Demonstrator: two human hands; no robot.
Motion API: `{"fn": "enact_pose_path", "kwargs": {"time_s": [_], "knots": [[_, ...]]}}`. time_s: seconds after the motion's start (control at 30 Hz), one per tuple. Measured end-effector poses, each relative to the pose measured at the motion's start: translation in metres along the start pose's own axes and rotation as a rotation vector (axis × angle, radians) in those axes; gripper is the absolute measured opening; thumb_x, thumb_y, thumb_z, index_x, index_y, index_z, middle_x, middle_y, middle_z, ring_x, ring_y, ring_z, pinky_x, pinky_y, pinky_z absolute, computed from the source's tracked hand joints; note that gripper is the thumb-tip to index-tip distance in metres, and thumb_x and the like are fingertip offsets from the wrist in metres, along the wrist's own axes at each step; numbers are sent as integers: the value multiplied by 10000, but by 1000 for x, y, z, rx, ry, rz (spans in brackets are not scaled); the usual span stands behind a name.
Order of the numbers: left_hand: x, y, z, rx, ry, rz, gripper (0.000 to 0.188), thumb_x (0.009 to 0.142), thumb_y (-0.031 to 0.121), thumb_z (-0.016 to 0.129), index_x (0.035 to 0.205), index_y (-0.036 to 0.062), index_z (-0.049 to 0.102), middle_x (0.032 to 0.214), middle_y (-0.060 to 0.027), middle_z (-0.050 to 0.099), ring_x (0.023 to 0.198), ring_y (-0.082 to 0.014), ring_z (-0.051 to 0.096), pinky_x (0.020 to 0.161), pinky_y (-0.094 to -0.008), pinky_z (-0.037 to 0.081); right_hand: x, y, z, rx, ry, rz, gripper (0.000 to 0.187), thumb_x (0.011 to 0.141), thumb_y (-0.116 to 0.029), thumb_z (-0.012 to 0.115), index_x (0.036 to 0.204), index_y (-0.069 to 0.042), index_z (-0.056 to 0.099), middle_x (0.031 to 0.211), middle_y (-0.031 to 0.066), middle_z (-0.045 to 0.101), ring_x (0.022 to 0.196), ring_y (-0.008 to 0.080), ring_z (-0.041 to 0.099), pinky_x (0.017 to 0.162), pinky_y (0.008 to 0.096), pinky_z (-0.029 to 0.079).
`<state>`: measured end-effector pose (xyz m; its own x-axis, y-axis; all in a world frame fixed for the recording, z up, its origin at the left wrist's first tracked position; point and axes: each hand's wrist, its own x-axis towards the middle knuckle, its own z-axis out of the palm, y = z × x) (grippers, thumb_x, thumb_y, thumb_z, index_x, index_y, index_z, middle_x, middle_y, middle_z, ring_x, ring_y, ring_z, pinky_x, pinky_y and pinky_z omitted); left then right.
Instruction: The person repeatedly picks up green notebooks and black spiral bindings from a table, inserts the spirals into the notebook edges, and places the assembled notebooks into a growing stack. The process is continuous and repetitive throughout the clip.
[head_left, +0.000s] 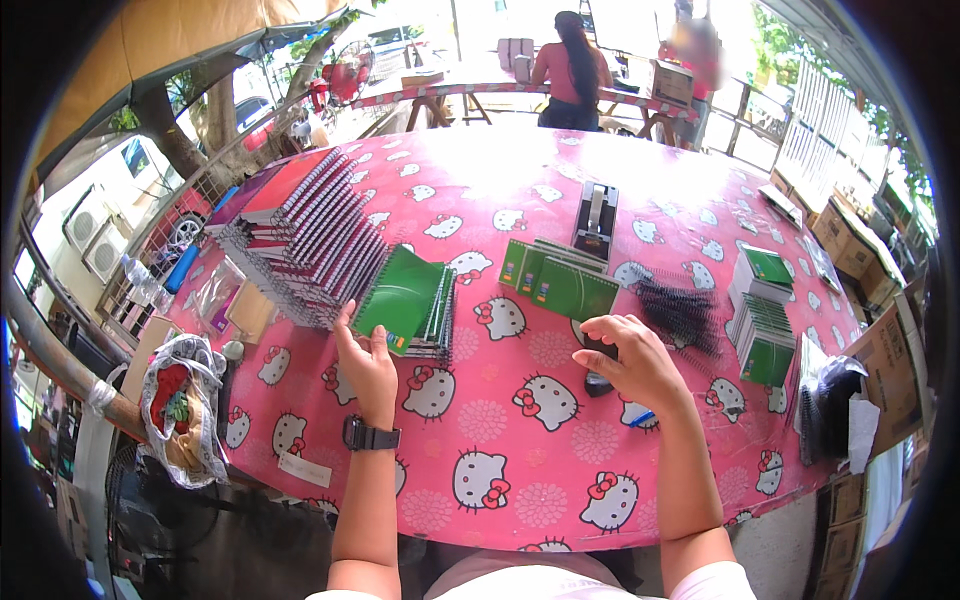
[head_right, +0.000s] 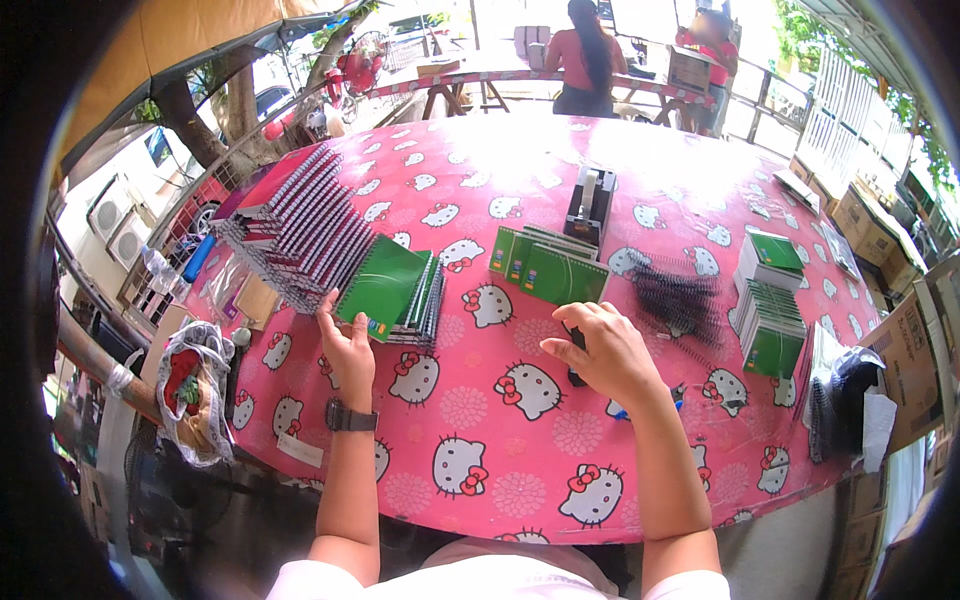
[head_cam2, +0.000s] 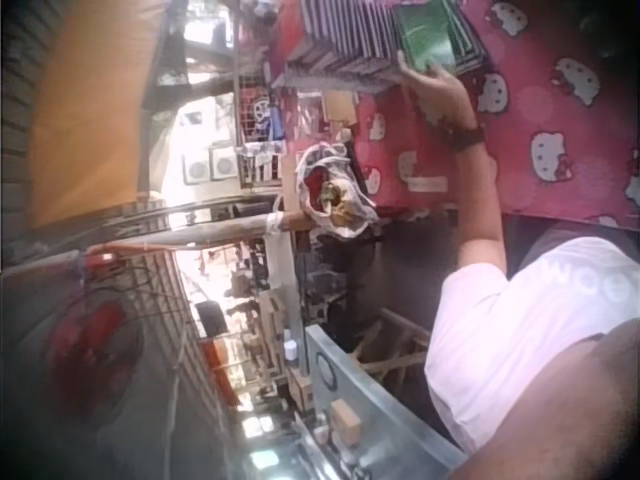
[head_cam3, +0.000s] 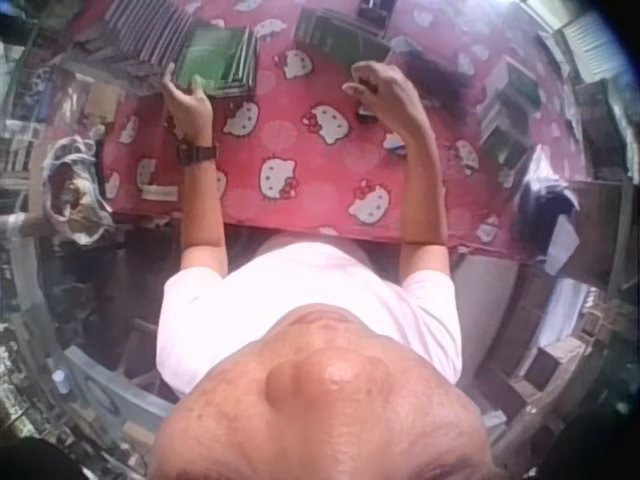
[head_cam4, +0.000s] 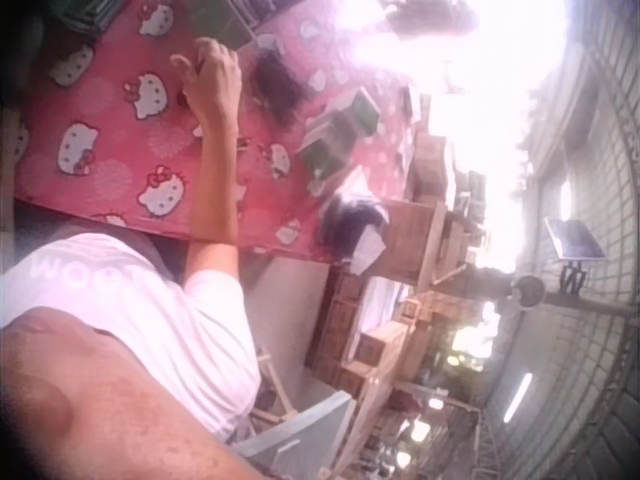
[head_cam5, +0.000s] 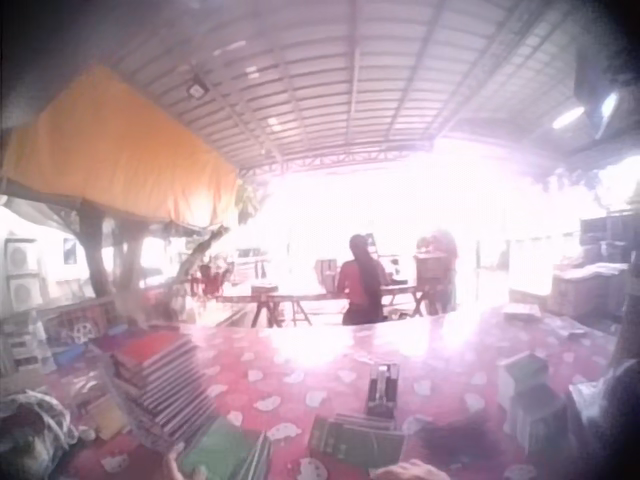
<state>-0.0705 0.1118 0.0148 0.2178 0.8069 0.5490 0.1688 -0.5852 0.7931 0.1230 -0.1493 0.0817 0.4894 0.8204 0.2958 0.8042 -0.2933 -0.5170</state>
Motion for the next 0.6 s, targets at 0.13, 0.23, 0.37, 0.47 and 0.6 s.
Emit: {"fn": "enact_pose_path", "kwargs": {"time_s": [0.13, 0.23, 0.37, 0.47, 0.6], "knots": [[-6, 8, 4, -10, -4, -34, 406, 850, 41, 621, 1217, 15, 450, 1036, -126, 553, 880, -185, 559, 707, -320, 462, 3, 1, 1, -9, -46, 19, 444, 814, -422, 645, 1036, -40, 604, 990, 125, 626, 978, 306, 554, 849, 404, 440], [-6, -1, 10, 296, 28, 157, 447, 796, 113, 695, 1169, 27, 463, 1137, -178, 514, 1028, -277, 510, 852, -399, 429, 0, 4, 4, -16, -31, 2, 447, 814, -419, 646, 1050, -41, 609, 985, 120, 633, 986, 303, 561, 862, 397, 440], [-5, 16, 4, 616, -48, 324, 426, 791, 228, 705, 1119, 39, 511, 1167, -153, 514, 1132, -297, 461, 905, -440, 401, -1, 7, 4, -5, -61, 15, 444, 818, -418, 642, 1053, -42, 615, 991, 113, 641, 1004, 298, 566, 877, 391, 436], [2, 18, 21, 647, -264, 487, 504, 800, 358, 672, 1176, 53, 534, 1247, -139, 500, 1208, -293, 421, 968, -476, 352, 0, 8, 4, -17, -60, 7, 434, 817, -416, 646, 1044, -47, 622, 993, 112, 643, 1001, 292, 570, 873, 388, 437], [13, 18, 45, 807, -513, 365, 643, 799, 456, 616, 1309, 84, 491, 1352, -118, 463, 1254, -269, 397, 1027, -473, 307, 3, 5, 7, 15, -101, 35, 409, 808, -390, 664, 1030, -49, 630, 986, 115, 648, 978, 288, 582, 854, 393, 448]]}}
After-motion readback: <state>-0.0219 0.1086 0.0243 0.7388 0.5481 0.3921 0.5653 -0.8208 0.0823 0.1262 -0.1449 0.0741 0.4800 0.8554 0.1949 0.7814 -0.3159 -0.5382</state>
